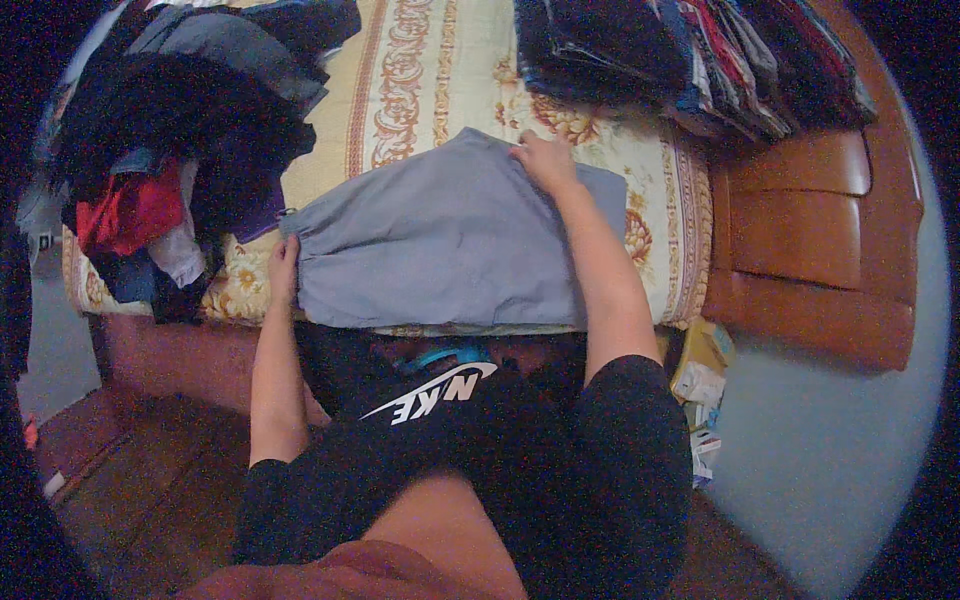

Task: The person folds several garments on a bed, including a black shirt, blue jeans, black pants, and gray shorts. Each item is smoothed, folded into a compact rectangle, and placed into a growing stack on the bed.

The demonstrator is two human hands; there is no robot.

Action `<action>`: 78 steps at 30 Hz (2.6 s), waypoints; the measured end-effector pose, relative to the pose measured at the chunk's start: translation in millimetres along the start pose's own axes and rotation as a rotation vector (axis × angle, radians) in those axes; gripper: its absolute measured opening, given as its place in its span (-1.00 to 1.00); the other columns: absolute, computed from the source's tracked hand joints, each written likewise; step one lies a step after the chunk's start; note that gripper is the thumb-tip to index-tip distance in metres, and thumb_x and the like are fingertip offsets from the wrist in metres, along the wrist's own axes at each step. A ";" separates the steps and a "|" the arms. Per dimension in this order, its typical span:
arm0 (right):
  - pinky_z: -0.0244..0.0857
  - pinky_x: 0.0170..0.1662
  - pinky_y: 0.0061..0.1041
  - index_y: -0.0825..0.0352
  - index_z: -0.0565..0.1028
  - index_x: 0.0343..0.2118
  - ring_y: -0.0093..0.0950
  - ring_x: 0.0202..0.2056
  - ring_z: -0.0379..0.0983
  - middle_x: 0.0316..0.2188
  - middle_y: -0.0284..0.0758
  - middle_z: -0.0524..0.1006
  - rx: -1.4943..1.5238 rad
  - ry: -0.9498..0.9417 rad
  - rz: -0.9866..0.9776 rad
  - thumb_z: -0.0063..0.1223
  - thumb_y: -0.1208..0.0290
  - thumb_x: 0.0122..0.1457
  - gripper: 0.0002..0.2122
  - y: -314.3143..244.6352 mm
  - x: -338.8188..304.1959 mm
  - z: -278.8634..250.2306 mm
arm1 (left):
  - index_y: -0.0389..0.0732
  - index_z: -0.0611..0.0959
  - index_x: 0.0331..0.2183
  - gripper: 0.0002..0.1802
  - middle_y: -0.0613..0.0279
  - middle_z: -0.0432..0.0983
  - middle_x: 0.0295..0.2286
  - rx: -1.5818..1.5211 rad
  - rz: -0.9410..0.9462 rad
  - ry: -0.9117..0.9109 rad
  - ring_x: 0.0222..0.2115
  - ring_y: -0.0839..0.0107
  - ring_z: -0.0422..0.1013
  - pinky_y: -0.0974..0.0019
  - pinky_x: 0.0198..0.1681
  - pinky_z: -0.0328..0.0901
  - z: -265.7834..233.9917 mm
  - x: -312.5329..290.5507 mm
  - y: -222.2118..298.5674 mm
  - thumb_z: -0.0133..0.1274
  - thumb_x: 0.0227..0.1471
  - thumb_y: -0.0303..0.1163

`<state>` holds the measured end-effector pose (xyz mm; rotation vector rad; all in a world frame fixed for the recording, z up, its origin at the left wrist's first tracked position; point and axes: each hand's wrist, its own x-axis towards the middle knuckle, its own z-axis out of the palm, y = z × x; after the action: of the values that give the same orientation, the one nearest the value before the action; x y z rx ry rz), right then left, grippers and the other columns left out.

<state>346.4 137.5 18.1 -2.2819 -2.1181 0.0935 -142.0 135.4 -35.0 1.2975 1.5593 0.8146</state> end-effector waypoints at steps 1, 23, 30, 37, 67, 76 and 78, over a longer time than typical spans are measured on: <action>0.24 -0.27 -0.23 0.16 0.39 -0.30 -0.19 -0.34 0.40 -0.49 -0.21 0.50 0.047 0.022 0.064 -0.13 0.07 0.07 -0.73 20.1 -14.7 3.7 | -0.36 0.51 -0.35 -0.61 0.20 0.47 -0.44 -0.015 0.004 -0.015 -0.43 0.50 0.33 0.45 -0.32 0.21 -0.1 -1.6 4.1 -0.07 0.03 -0.16; 0.23 -0.40 -0.33 0.32 0.41 -0.42 -0.25 -0.50 0.40 -0.58 -0.18 0.46 0.284 0.157 0.505 0.02 0.25 0.00 -0.78 151.3 -76.5 28.9 | -0.36 0.50 -0.33 -0.64 0.27 0.44 -0.42 -0.179 -0.066 0.009 -0.40 0.55 0.28 0.50 -0.28 0.19 4.8 -4.7 14.7 -0.05 0.04 -0.20; 0.12 -0.10 -0.33 0.33 0.34 -0.19 -0.17 -0.10 0.23 -0.14 -0.15 0.34 0.124 0.544 0.565 -0.05 0.27 0.04 -0.69 122.0 -93.5 33.0 | -0.39 0.50 -0.29 -0.59 0.22 0.45 -0.40 -0.093 -0.041 0.009 -0.37 0.51 0.31 0.47 -0.25 0.19 4.3 -7.7 21.4 -0.05 0.03 -0.18; -0.43 0.02 0.26 0.23 0.13 0.09 -0.25 0.21 -0.22 0.18 -0.23 -0.04 -0.020 0.154 0.472 -0.19 0.22 0.10 -0.52 28.9 -168.1 43.7 | -0.37 0.53 -0.34 -0.58 0.20 0.48 -0.41 -0.091 -0.016 0.027 -0.37 0.50 0.33 0.45 -0.27 0.20 2.1 -6.3 16.6 -0.02 -0.01 -0.14; -0.28 0.07 0.14 0.26 0.08 0.11 -0.30 0.20 -0.20 0.17 -0.18 -0.03 0.009 0.018 0.035 -0.14 0.13 0.06 -0.43 -72.0 -261.2 48.9 | -0.25 0.29 -0.02 -0.39 0.14 0.21 0.00 -1.422 -0.368 -0.189 0.03 0.20 0.12 0.09 0.09 0.02 19.9 -99.6 -8.1 -0.03 -0.02 -0.07; -0.22 0.16 -0.17 0.53 -0.01 0.08 -0.13 0.17 -0.13 0.13 0.03 -0.02 0.746 -0.088 -0.088 -0.23 0.25 0.13 -0.45 -138.1 -200.8 18.3 | -0.25 0.32 -0.04 -0.54 0.14 0.29 -0.06 -1.401 -0.226 -0.158 -0.05 0.21 0.23 0.13 0.04 0.10 28.6 -105.7 33.6 -0.05 0.02 -0.30; -0.18 0.16 -0.24 0.58 0.00 0.06 -0.10 0.15 -0.09 0.10 0.08 0.02 0.692 -0.111 -0.083 -0.25 0.26 0.15 -0.46 -144.4 -194.5 44.8 | -0.25 0.34 -0.07 -0.57 0.15 0.33 -0.11 -1.335 -0.100 -0.141 -0.11 0.24 0.28 0.18 -0.02 0.16 31.9 -116.0 60.7 -0.01 -0.01 -0.38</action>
<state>185.6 -46.5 -12.9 -1.8031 -1.8155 0.8213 -87.7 34.2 35.6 0.2630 0.6251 1.3031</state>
